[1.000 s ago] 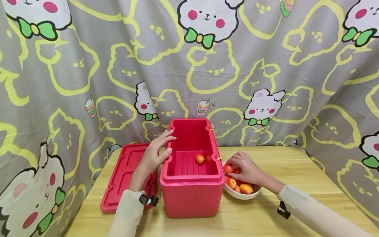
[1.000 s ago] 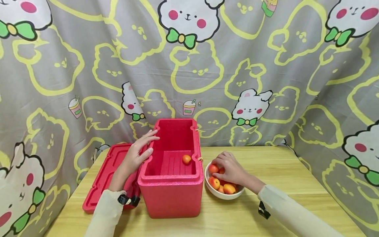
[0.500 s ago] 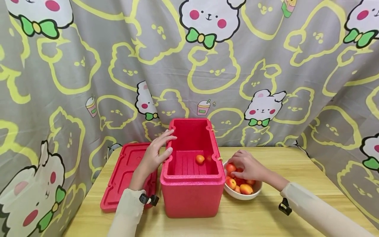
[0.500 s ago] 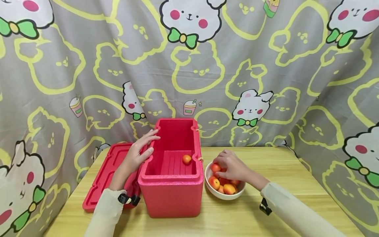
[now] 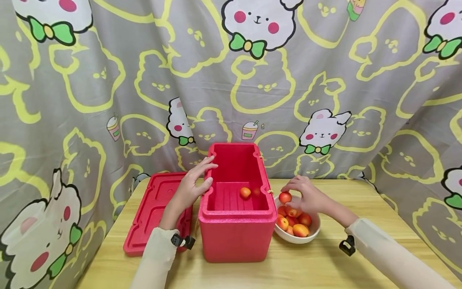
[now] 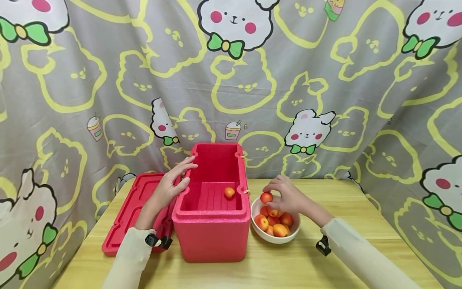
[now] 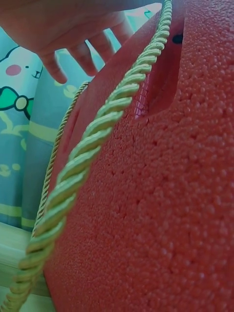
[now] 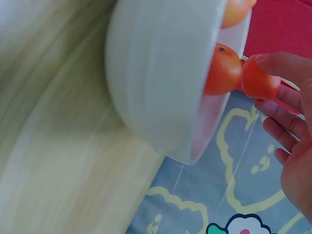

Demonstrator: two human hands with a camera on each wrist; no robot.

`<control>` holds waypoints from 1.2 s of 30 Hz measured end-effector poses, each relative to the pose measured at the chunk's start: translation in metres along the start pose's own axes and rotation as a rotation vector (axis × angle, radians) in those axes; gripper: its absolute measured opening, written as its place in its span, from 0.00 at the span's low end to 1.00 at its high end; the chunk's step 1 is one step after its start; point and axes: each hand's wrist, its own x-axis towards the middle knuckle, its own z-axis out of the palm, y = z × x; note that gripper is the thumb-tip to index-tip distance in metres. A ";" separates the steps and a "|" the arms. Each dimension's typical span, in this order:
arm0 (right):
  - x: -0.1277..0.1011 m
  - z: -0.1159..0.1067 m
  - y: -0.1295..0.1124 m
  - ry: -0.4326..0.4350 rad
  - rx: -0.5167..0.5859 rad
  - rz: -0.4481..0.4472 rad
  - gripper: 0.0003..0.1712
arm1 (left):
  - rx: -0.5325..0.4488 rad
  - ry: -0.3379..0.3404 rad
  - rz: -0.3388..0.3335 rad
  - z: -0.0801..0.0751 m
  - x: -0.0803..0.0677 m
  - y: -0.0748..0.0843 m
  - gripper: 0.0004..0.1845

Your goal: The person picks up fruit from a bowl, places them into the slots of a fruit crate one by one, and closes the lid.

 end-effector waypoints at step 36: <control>0.031 -0.063 0.012 0.231 -0.007 0.086 0.24 | -0.032 -0.037 0.003 -0.002 0.012 -0.010 0.29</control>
